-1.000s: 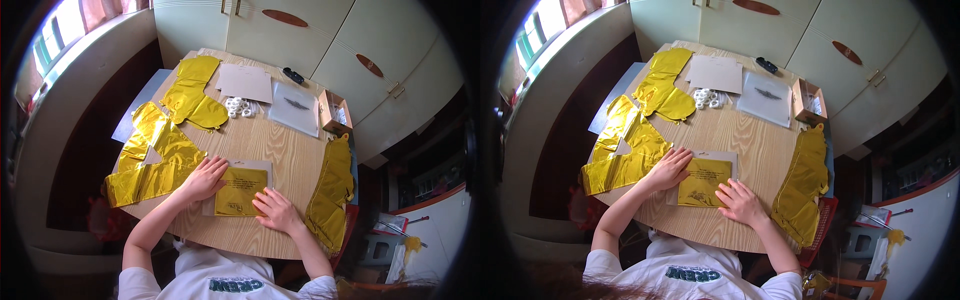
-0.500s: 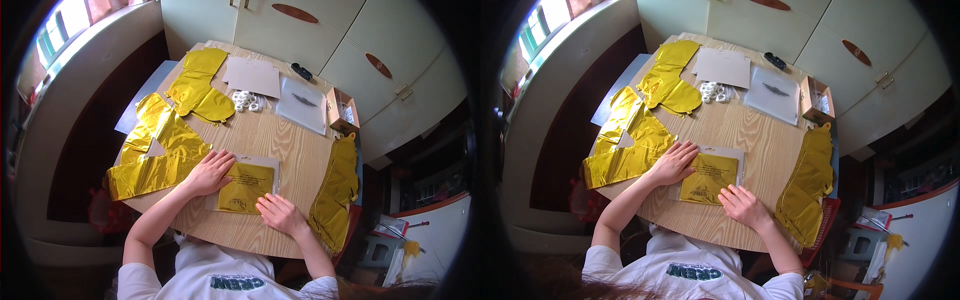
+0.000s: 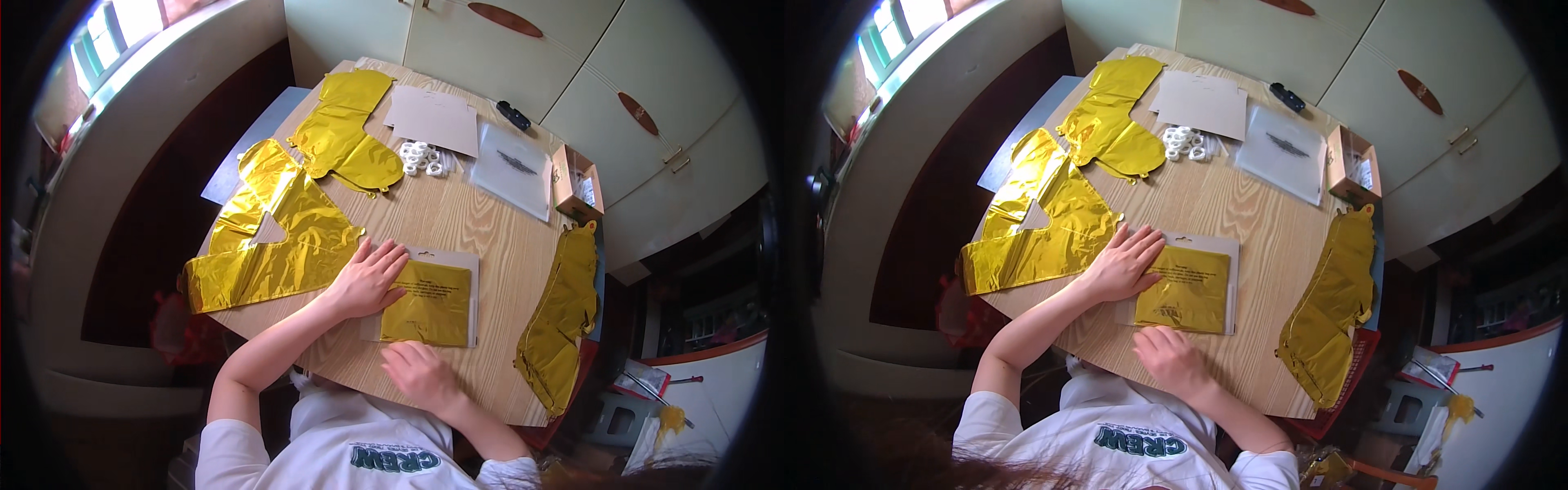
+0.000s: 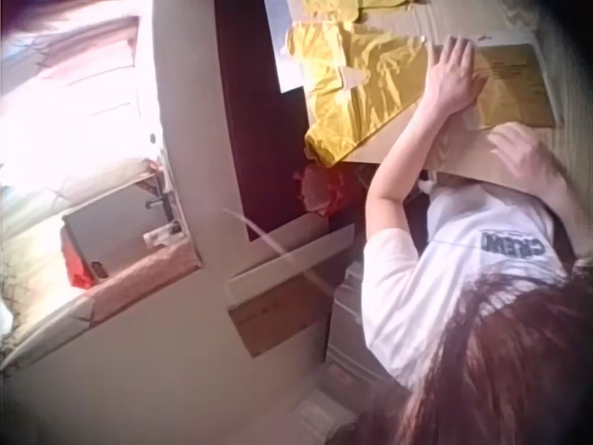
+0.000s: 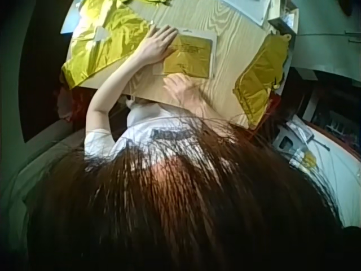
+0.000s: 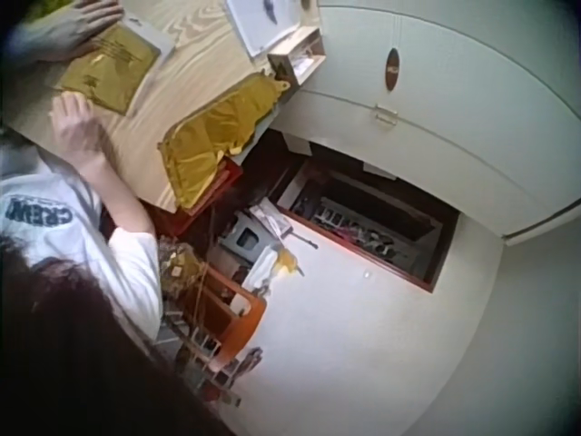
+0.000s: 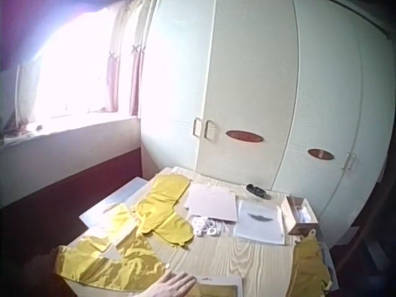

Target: The person is manually packaging gold foil decorations by placing them on white cardboard backings and inserting them into plastic sleeves.

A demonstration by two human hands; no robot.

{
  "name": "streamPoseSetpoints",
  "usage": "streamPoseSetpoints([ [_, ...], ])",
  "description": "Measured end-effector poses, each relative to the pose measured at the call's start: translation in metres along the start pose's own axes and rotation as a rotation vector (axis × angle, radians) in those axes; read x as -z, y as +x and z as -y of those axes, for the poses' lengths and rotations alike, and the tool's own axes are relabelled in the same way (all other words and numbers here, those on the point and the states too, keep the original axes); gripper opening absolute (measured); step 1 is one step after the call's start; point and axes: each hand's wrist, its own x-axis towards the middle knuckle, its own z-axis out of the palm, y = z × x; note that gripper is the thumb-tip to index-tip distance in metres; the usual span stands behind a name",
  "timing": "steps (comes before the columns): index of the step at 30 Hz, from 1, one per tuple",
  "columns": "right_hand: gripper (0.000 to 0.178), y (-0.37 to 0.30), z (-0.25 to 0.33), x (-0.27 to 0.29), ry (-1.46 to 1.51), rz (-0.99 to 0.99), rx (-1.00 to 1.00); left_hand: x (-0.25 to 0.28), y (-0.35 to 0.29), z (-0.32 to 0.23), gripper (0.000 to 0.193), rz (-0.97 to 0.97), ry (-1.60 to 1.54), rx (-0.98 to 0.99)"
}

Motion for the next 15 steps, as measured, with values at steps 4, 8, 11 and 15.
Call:
streamPoseSetpoints([
  [4, 0.025, 0.009, 0.02, -0.03, 0.099, -0.01, -0.148, -0.002, -0.001, 0.0, 0.064, -0.005, -0.018, -0.005],
  [8, 0.02, 0.013, 0.026, -0.037, 0.171, 0.025, -0.222, -0.002, -0.001, 0.0, 0.065, -0.006, -0.017, -0.008],
  [11, 0.017, 0.017, 0.025, -0.037, 0.199, 0.04, -0.255, -0.004, -0.001, 0.0, 0.065, -0.006, -0.01, -0.009],
  [15, 0.011, 0.021, 0.026, -0.038, 0.124, 0.092, -0.228, -0.004, -0.001, 0.0, 0.066, 0.005, -0.005, -0.006],
])
